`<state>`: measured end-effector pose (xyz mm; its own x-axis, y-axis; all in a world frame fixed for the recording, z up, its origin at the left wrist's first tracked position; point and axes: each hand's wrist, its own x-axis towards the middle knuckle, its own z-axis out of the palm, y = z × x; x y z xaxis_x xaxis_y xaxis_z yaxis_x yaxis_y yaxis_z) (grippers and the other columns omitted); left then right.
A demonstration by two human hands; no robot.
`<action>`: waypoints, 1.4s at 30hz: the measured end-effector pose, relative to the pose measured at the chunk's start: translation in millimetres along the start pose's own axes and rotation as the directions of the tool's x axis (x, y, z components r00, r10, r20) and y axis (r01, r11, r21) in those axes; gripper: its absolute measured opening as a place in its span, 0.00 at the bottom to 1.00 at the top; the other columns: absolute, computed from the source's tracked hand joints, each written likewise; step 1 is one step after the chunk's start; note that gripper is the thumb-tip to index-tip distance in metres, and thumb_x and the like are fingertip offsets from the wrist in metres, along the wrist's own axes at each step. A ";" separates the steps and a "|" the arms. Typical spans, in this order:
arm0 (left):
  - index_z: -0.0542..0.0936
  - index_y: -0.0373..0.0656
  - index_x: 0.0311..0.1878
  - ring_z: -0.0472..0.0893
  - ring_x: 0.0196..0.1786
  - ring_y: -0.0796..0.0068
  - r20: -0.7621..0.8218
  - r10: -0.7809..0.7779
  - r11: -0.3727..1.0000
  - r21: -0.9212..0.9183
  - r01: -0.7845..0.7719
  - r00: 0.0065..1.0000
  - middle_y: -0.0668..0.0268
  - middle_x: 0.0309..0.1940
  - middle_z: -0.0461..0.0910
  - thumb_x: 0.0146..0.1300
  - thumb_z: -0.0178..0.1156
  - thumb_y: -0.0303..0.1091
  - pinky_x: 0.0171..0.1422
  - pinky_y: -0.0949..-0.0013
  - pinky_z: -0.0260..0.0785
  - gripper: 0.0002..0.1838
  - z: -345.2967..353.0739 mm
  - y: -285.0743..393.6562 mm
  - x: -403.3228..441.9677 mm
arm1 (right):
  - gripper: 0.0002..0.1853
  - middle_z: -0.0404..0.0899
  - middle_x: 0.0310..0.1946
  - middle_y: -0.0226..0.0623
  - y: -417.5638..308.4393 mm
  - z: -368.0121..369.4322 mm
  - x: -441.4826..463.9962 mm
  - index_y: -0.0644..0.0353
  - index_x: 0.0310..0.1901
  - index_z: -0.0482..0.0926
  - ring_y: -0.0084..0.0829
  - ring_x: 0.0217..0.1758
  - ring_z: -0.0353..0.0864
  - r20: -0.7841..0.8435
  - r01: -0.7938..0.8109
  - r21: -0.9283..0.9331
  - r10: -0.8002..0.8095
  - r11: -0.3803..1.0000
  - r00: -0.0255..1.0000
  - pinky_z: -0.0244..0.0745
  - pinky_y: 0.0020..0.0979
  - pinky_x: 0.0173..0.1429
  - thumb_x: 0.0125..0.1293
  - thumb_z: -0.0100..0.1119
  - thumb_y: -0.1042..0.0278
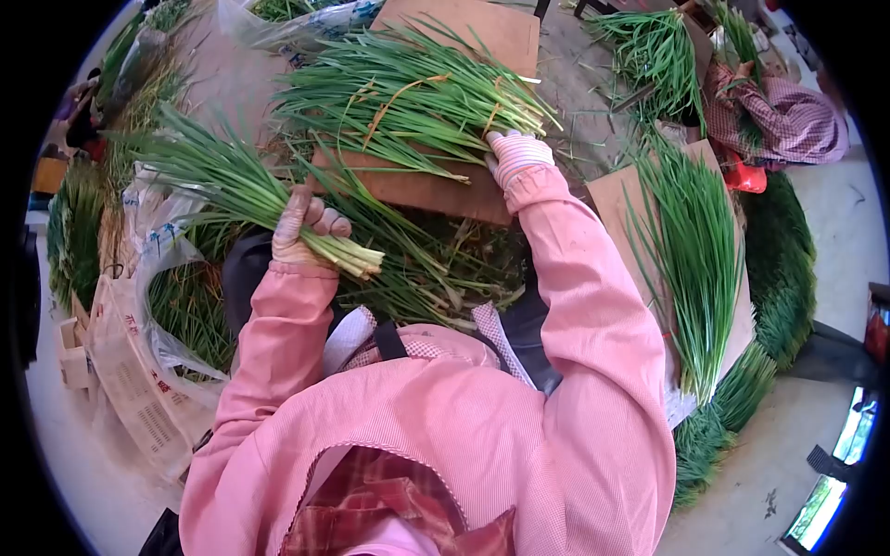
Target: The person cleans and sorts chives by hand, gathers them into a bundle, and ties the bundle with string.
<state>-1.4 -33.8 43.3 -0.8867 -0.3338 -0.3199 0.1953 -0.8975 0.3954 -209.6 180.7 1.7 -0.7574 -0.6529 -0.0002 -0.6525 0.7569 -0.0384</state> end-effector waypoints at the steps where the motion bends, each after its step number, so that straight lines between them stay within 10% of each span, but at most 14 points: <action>1: 0.70 0.53 0.29 0.53 0.16 0.83 0.002 -0.002 1.000 0.006 0.002 1.000 0.78 0.14 0.52 0.57 0.56 0.35 0.26 0.73 0.55 0.04 -2.4 -3.2 1.0 | 0.14 0.74 0.31 0.44 -0.5 -2.4 2.3 0.53 0.39 0.73 0.44 0.36 0.75 0.021 0.024 -0.037 -0.023 0.999 1.000 0.71 0.41 0.39 0.52 0.54 0.58; 9: 0.70 0.51 0.33 0.61 0.18 0.79 -0.120 0.113 0.974 0.211 -0.086 0.986 0.75 0.16 0.62 0.54 0.59 0.35 0.26 0.70 0.59 0.07 -23.3 -3.6 1.1 | 0.13 0.73 0.25 0.50 -22.3 -84.3 -17.3 0.57 0.38 0.74 0.46 0.30 0.73 -0.332 0.046 0.208 0.027 0.977 0.943 0.69 0.38 0.35 0.53 0.55 0.61; 11: 0.72 0.44 0.36 0.67 0.17 0.75 -0.101 0.148 0.975 0.180 -0.129 0.984 0.69 0.18 0.69 0.49 0.62 0.32 0.23 0.68 0.67 0.12 -18.2 -14.9 -5.7 | 0.15 0.74 0.22 0.43 2.5 -43.9 -16.0 0.58 0.41 0.73 0.37 0.24 0.73 0.074 -0.106 0.329 0.087 0.938 0.993 0.68 0.33 0.28 0.54 0.56 0.59; 12: 0.73 0.44 0.37 0.68 0.17 0.75 -0.103 0.121 0.974 0.203 -0.098 0.987 0.69 0.18 0.70 0.49 0.62 0.32 0.23 0.68 0.68 0.12 -15.8 -17.3 -10.2 | 0.17 0.75 0.21 0.34 2.3 -44.4 -16.7 0.58 0.43 0.73 0.26 0.20 0.72 0.539 -0.502 0.552 0.173 0.666 0.824 0.65 0.27 0.22 0.55 0.56 0.58; 13: 0.73 0.44 0.37 0.69 0.17 0.76 -0.104 0.098 0.972 0.222 -0.073 0.990 0.68 0.19 0.71 0.49 0.62 0.32 0.23 0.68 0.69 0.12 -13.0 -19.5 -14.1 | 0.16 0.74 0.20 0.29 4.2 -45.6 -25.8 0.57 0.43 0.73 0.20 0.19 0.70 0.587 -0.626 0.683 0.227 0.375 0.777 0.61 0.23 0.19 0.55 0.57 0.60; 16: 0.72 0.47 0.41 0.69 0.18 0.77 -0.117 0.015 0.977 0.212 0.010 0.993 0.69 0.23 0.72 0.50 0.62 0.32 0.25 0.69 0.69 0.14 -11.4 -31.6 -28.5 | 0.17 0.73 0.21 0.30 -11.0 -69.1 -45.8 0.57 0.48 0.71 0.21 0.18 0.70 0.569 -0.588 0.802 0.168 0.106 0.805 0.67 0.24 0.22 0.55 0.56 0.64; 21: 0.72 0.49 0.44 0.71 0.27 0.78 -0.297 -0.154 0.925 0.293 0.243 0.942 0.69 0.33 0.75 0.50 0.63 0.36 0.34 0.69 0.69 0.17 -11.8 -73.3 -29.2 | 0.17 0.76 0.30 0.49 -59.2 -11.6 -90.7 0.59 0.47 0.69 0.44 0.32 0.76 -0.045 0.068 0.599 -0.051 0.798 0.998 0.71 0.34 0.38 0.54 0.52 0.69; 27: 0.75 0.45 0.37 0.76 0.29 0.62 -0.345 -0.295 0.906 0.196 0.376 0.891 0.63 0.27 0.77 0.47 0.65 0.38 0.34 0.58 0.71 0.15 -40.8 -83.2 -7.2 | 0.24 0.74 0.35 0.52 -127.3 -36.1 -138.2 0.65 0.54 0.61 0.47 0.39 0.74 0.100 0.085 0.530 -0.162 0.844 0.982 0.70 0.35 0.42 0.53 0.51 0.71; 29: 0.75 0.43 0.34 0.76 0.28 0.62 -0.331 -0.377 0.890 0.128 0.437 0.865 0.63 0.27 0.77 0.47 0.63 0.33 0.34 0.58 0.72 0.11 -52.7 -80.1 0.1 | 0.22 0.75 0.35 0.45 -124.4 -12.3 -140.5 0.66 0.52 0.64 0.37 0.40 0.75 0.025 0.118 0.783 -0.220 0.611 0.975 0.69 0.31 0.45 0.54 0.53 0.70; 31: 0.75 0.42 0.33 0.76 0.28 0.62 -0.302 -0.365 0.894 0.149 0.422 0.881 0.62 0.26 0.77 0.47 0.63 0.32 0.35 0.58 0.72 0.10 -51.4 -76.2 -2.6 | 0.20 0.75 0.36 0.37 -114.9 -11.0 -134.5 0.64 0.49 0.67 0.26 0.40 0.73 0.308 -0.294 0.950 -0.146 0.108 0.940 0.68 0.27 0.46 0.55 0.55 0.67; 36: 0.75 0.40 0.32 0.76 0.28 0.62 -0.146 -0.375 0.906 0.154 0.395 0.916 0.61 0.26 0.77 0.46 0.63 0.31 0.35 0.58 0.72 0.10 -53.9 -82.8 -2.6 | 0.25 0.74 0.35 0.31 -105.3 12.5 -92.4 0.60 0.49 0.69 0.20 0.32 0.70 0.530 -0.523 0.846 -0.050 0.109 0.847 0.66 0.21 0.35 0.54 0.56 0.52; 42: 0.75 0.40 0.36 0.76 0.34 0.62 -0.285 -0.320 0.937 0.047 0.346 0.904 0.62 0.30 0.77 0.45 0.64 0.29 0.41 0.58 0.71 0.13 -43.2 -77.4 -10.8 | 0.10 0.74 0.24 0.26 -111.6 27.9 -75.0 0.59 0.35 0.75 0.17 0.24 0.69 0.412 -0.410 0.900 -0.019 -0.146 0.911 0.65 0.20 0.26 0.53 0.60 0.65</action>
<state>11.2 26.9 -21.0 -0.7444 -0.0969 -0.6606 -0.1435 -0.9431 0.3000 -79.3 144.5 -21.9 -0.6668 -0.6214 -0.4114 0.4288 0.1316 -0.8938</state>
